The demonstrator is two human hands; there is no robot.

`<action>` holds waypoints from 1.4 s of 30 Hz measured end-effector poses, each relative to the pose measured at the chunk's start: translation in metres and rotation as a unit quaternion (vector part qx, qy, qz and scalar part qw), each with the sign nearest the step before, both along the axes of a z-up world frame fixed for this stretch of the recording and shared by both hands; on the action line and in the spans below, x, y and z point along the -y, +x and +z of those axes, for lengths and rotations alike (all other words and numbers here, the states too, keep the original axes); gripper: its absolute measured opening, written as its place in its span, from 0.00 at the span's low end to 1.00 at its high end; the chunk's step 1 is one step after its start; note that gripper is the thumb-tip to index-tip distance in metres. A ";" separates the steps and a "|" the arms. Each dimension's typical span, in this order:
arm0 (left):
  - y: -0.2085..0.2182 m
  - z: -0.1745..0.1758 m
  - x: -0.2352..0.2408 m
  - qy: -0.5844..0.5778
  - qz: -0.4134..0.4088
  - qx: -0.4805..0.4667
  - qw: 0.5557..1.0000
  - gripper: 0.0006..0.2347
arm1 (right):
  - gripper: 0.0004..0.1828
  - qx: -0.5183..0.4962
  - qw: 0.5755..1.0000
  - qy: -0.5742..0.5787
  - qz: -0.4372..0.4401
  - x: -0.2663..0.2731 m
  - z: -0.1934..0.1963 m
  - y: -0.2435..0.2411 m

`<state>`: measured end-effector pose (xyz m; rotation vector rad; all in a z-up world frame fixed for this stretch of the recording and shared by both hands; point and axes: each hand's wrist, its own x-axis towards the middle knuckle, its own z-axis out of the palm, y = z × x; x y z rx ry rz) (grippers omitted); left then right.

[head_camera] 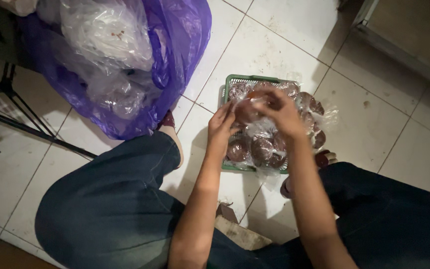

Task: The person picks up and organizes several plastic-wrapped brown food items within a green basket while sitting on the floor.

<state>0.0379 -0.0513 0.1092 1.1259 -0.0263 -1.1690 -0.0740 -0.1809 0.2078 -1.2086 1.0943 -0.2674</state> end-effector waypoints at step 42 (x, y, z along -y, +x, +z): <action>-0.024 -0.128 -0.021 0.211 -0.248 0.496 0.805 0.20 | 0.37 -0.062 0.979 0.167 0.097 0.007 -0.177 -0.060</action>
